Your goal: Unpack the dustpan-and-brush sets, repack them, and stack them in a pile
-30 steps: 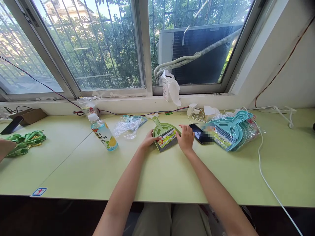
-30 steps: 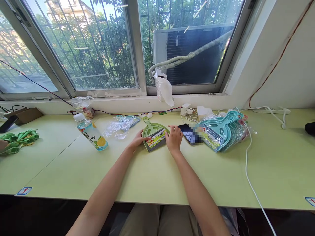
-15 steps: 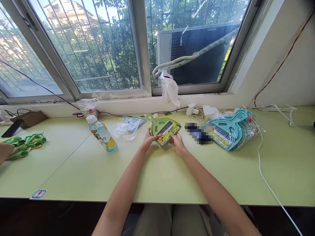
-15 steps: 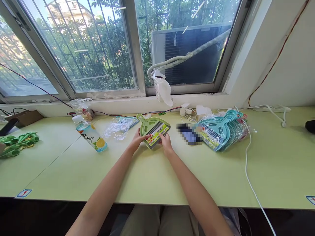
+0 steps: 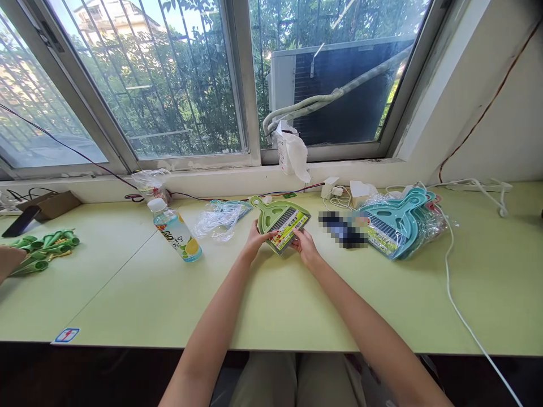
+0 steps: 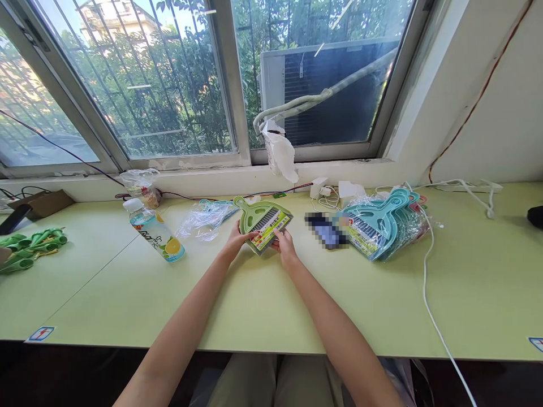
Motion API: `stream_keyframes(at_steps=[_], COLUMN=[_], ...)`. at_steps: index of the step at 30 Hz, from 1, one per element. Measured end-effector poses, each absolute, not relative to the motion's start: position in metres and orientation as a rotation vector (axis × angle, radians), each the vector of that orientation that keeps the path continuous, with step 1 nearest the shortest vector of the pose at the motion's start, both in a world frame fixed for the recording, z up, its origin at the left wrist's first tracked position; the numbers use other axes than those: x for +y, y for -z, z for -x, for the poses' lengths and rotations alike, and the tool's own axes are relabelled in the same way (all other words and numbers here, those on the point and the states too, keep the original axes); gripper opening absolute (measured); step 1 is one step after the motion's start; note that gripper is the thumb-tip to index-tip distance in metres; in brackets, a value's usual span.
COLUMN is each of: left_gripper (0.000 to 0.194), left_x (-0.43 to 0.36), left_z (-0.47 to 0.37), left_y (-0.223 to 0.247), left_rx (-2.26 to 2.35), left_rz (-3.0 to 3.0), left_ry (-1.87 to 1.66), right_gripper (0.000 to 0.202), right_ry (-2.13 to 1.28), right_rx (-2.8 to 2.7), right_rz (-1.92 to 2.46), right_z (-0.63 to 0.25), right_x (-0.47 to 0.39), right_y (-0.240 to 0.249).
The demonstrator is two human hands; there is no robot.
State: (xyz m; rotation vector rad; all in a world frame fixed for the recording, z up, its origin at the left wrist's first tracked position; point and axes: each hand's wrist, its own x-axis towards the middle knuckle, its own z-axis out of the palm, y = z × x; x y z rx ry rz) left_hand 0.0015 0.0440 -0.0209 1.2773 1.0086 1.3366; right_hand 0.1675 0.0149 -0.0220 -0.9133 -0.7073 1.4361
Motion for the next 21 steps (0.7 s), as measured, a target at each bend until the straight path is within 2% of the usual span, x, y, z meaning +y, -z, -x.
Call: stream_keyframes(at_steps=[5,14,18,21], left_gripper=[0.073,0.070,0.052,0.041], left_x=[0.041,0.039,0.041,0.044], left_z=[-0.003,-0.002,0.007,0.018], left_y=[0.018,0.016,0.013,0.011], left_rx=[1.003,1.009,1.112,1.389], left_rz=[-1.255,-1.291,-1.358,-1.477], left_ry=[-1.318,-1.254,-1.118,-1.221], right_gripper=[0.006,0.006,0.010,0.011], right_ry=[-1.443,-1.381,-1.368,-1.337], right_rx=[-0.689,-0.699,-0.702,-0.691], right_rz=[0.944,0.944,0.965,0.988], right_z=[-0.168,-0.166,-0.170,-0.176], right_x=[0.014,0.015,0.017,0.019], right_y=[0.020,0.025,0.026,0.025])
